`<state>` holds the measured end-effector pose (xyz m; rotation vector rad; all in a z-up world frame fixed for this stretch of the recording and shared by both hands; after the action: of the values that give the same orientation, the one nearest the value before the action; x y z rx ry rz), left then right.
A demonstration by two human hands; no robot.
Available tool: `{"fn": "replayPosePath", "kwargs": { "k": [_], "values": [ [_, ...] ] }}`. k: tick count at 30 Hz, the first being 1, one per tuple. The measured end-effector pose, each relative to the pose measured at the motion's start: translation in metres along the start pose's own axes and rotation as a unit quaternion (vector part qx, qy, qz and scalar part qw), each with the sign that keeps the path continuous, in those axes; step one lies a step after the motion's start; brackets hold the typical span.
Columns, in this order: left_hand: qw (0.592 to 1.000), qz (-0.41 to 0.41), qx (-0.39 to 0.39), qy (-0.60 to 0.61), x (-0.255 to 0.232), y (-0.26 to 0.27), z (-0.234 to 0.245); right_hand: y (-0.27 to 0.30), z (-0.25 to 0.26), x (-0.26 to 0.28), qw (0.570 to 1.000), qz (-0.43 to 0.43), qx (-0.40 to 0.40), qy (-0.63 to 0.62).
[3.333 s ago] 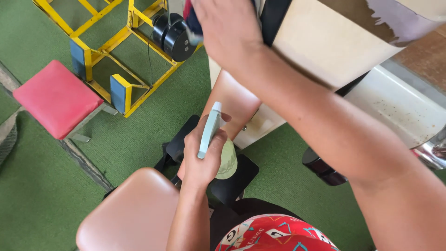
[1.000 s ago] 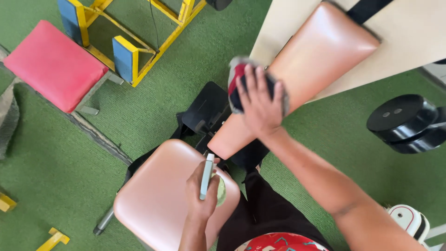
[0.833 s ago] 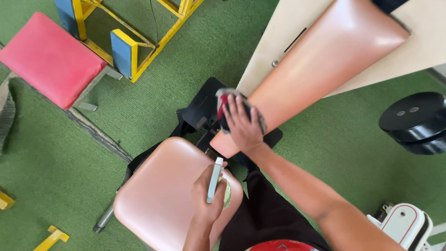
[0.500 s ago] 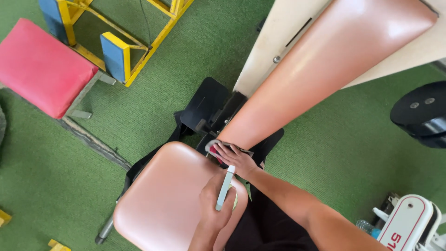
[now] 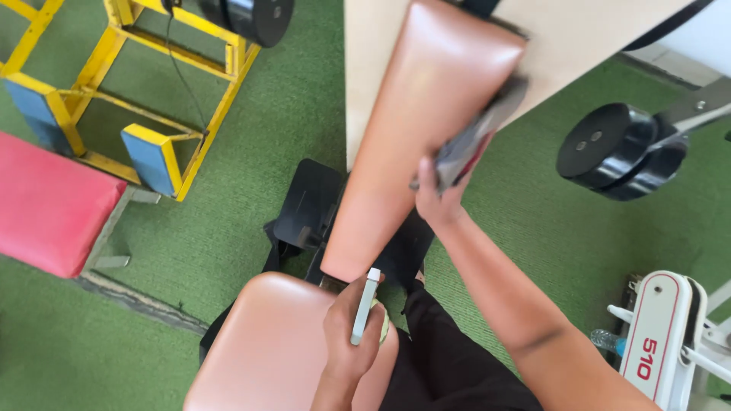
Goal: Wiping down gym exercise equipment with a cleaning solution and cloth.
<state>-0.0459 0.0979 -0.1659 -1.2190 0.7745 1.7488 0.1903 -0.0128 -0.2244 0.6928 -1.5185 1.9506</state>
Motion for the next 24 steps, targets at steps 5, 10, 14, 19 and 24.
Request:
{"fn": "replayPosePath", "kwargs": {
  "k": [5,10,14,19,24],
  "values": [
    [0.997,0.057,0.042,-0.01,-0.008,-0.018,-0.022,0.029,-0.008,-0.048,0.922,-0.235,0.023,-0.306],
    [0.998,0.053,0.035,-0.009,0.001,-0.033,-0.04,0.137,-0.032,-0.049,0.822,-0.397,-0.053,-0.404],
    [0.995,0.064,0.037,-0.062,0.003,-0.044,-0.055,0.233,-0.032,-0.079,0.675,-0.606,-0.048,-0.417],
    [0.987,0.039,0.035,-0.149,-0.016,-0.062,-0.082,0.126,0.024,-0.034,0.471,-0.603,-0.168,-0.621],
    [0.968,0.048,0.076,-0.234,-0.037,-0.072,-0.114,0.053,0.065,-0.014,0.489,-0.553,-0.19,-0.647]
  ]
}}
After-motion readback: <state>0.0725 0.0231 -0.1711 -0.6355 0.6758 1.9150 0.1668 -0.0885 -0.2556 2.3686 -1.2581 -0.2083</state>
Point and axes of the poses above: each hand's wrist, its own y-axis away from the middle knuckle, its own z-axis out of the back of the hand, x = y × z, the point moved 5 cm from there along -y, towards the middle knuckle, and after that the axes turned 10 degrees about -y, right-handed, at the moved point
